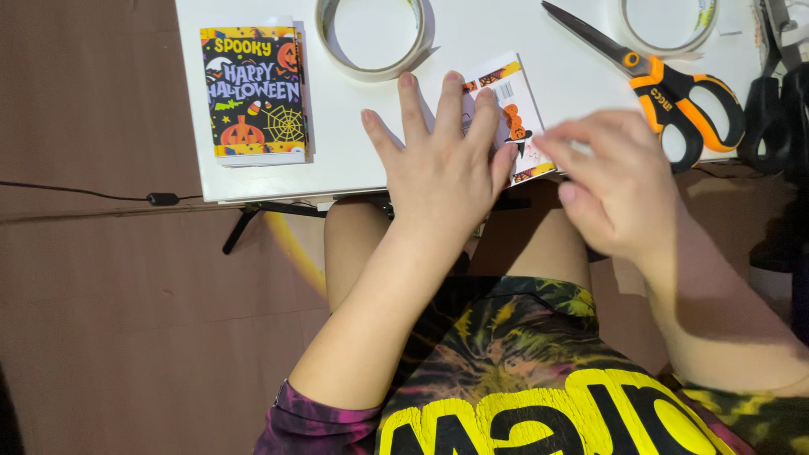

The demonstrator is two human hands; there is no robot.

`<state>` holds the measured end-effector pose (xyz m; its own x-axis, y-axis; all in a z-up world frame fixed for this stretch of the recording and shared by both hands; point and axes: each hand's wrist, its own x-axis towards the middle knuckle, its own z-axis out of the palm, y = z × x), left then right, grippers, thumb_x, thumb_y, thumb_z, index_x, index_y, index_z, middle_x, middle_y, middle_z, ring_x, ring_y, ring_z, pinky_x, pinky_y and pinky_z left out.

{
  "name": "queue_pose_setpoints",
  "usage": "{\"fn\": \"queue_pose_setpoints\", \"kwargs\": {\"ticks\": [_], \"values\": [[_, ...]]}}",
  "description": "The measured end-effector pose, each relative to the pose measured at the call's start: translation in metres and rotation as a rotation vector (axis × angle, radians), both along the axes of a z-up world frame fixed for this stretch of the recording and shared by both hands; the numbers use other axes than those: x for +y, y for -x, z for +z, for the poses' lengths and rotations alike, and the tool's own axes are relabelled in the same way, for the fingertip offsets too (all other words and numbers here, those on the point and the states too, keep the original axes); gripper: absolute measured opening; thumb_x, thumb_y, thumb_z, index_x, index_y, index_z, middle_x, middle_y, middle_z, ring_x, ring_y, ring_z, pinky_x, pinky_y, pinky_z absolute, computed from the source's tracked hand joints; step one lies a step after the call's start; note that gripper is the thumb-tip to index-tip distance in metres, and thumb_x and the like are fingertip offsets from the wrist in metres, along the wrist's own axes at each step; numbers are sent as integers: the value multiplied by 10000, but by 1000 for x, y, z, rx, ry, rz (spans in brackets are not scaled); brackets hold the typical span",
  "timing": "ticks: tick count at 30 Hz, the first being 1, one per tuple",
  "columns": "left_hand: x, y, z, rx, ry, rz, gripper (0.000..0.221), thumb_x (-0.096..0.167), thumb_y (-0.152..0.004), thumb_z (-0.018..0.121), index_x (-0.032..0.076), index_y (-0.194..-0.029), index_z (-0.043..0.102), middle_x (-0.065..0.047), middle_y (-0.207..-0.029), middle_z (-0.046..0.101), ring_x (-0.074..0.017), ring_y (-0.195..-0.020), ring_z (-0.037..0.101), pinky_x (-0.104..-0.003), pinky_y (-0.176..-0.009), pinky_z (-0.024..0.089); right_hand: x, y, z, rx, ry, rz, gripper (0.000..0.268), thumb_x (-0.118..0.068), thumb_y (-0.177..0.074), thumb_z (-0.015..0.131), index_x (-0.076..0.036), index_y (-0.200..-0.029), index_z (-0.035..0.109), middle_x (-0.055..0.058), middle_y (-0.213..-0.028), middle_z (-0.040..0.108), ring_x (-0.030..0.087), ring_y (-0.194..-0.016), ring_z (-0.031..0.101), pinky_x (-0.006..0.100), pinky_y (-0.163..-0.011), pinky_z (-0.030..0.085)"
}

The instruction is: The person tapes the edges of a paper card, folds it over a stack of cards, and presses the opening into a heat sealer to seal it.

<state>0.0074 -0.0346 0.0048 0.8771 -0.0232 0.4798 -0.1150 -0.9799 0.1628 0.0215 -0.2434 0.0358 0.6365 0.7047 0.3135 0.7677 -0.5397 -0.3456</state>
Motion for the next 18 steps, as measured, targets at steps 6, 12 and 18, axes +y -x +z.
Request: {"fn": "queue_pose_setpoints", "kwargs": {"ticks": [6, 12, 18], "values": [[1, 0, -3, -21, 6, 8, 520, 580, -880, 688, 222, -1257, 671, -61, -1387, 614, -470, -1324, 502, -783, -942, 431, 14, -16, -1, -161, 374, -181, 580, -298, -872, 657, -147, -1432, 654, 56, -1369, 633, 390, -1112, 522, 543, -928, 460], [1, 2, -3, -13, -7, -4, 525, 583, -860, 716, 244, -1258, 666, -54, -1377, 618, -462, -1324, 509, -768, -955, 438, 24, -28, 2, -226, 501, -257, 655, -423, -899, 619, -171, -1503, 635, 105, -1392, 596, 391, -1151, 521, 542, -799, 497], [0, 2, -4, -49, 1, 5, 523, 591, -856, 748, 241, -1237, 675, -59, -1361, 633, -464, -1311, 526, -782, -942, 448, 31, -62, 2, -182, 458, -238, 623, -350, -945, 627, -140, -1532, 627, 163, -1353, 538, 440, -1099, 477, 588, -866, 446]]}}
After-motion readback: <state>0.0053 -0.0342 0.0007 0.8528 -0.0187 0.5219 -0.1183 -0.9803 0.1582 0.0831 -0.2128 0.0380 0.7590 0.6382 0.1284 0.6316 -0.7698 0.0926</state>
